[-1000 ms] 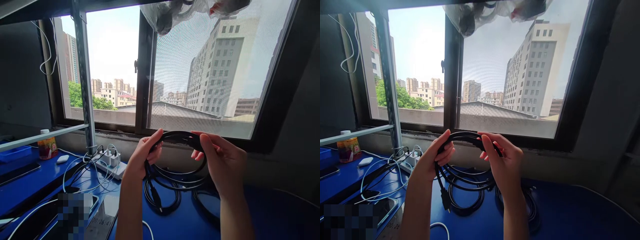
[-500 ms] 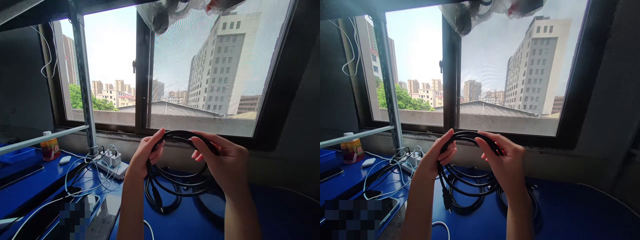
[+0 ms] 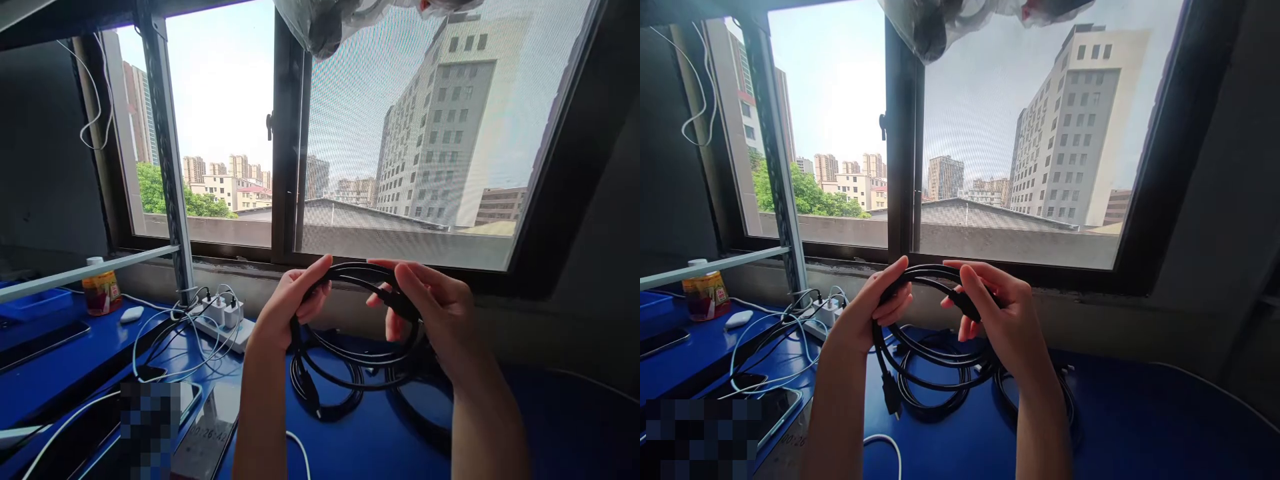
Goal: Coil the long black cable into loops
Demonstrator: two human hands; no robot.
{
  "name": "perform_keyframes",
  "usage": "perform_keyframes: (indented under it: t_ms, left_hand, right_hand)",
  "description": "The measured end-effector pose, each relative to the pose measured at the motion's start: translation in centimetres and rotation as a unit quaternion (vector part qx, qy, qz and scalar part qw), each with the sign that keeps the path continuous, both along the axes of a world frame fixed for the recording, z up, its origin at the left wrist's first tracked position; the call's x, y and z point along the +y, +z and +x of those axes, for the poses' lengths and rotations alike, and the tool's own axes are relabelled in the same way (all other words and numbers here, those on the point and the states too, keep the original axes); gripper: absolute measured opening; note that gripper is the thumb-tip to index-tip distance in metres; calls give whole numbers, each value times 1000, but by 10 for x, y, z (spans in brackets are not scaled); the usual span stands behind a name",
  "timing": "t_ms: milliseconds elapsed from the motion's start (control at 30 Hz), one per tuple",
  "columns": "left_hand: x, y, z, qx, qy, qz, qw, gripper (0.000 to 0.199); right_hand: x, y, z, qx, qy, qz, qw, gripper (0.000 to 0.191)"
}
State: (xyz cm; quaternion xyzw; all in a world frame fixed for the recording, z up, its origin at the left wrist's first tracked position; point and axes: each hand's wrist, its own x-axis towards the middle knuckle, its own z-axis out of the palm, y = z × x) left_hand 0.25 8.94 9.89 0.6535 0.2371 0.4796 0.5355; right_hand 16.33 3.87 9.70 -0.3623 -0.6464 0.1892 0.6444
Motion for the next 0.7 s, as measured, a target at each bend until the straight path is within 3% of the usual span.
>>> perform_keyframes:
  t_ms: [100,200,467,700]
  left_hand:
    - [3,0,2,-9,8,-11,1000,51]
    - [5,0,5,-15,18,-28,999,49]
    - [3,2,7,-23,24,-24,999,49]
    - [1,3,5,-22,22,-8,999,51]
  right_hand:
    - [4,-1,-3,4,-82,60,995,40]
    - [7,-3,-5,-53,-151,124,979,28]
    - [10,-5,-7,-114,-182,209,954,12]
    - [11,-5,-8,-120,-203,224,946,15]
